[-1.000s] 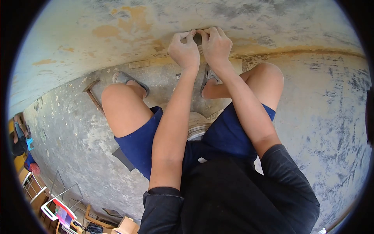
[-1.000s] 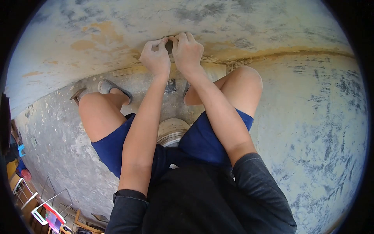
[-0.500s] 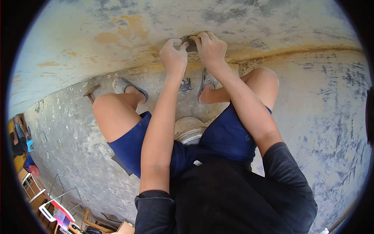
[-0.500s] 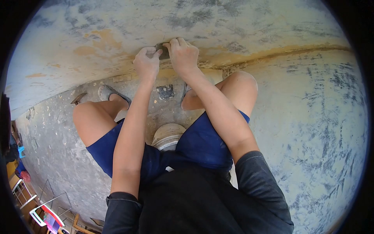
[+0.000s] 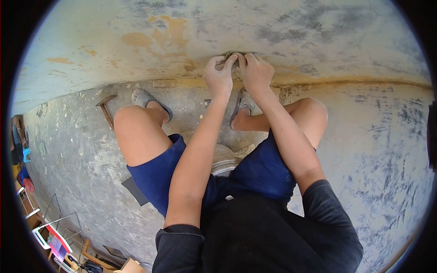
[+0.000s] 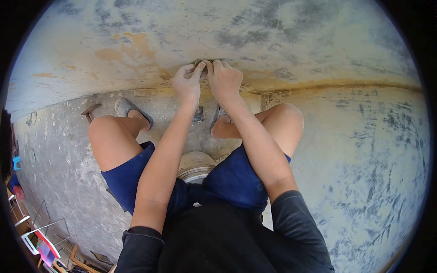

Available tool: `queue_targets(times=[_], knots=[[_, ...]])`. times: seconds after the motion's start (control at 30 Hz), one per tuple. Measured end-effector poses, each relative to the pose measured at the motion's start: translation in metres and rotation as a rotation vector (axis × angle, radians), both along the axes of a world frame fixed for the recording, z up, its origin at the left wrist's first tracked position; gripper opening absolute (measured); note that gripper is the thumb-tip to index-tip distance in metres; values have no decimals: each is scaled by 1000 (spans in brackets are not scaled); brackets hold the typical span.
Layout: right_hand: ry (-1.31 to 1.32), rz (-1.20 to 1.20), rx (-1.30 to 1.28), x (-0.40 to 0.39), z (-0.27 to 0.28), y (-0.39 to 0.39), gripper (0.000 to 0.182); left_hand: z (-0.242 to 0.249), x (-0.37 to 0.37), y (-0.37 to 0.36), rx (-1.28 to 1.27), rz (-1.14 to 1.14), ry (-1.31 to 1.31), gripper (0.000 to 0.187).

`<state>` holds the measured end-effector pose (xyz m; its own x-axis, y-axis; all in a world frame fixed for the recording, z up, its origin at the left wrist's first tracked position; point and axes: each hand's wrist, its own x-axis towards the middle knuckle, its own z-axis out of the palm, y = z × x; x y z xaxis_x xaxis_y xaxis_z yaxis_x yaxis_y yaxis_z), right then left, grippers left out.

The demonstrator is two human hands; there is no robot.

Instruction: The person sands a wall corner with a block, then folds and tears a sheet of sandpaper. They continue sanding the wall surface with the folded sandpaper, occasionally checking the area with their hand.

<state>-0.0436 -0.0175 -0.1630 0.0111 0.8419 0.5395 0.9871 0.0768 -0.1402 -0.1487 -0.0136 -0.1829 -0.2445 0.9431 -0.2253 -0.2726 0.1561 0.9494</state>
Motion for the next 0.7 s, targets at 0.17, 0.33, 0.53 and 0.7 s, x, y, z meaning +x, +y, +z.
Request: queue_targets(times=[0.17, 0.33, 0.53, 0.7], knots=[[103, -26, 39, 3, 3, 0, 25, 1, 18, -2, -98, 49, -390, 30], [80, 36, 41, 4, -2, 3, 24, 15, 24, -3, -270, 154, -593, 34], [133, 49, 76, -12, -1, 6, 19, 2, 18, 4, -279, 188, -650, 26], [166, -1, 52, 3, 6, 2, 20, 4, 31, 3, -264, 109, -569, 28]])
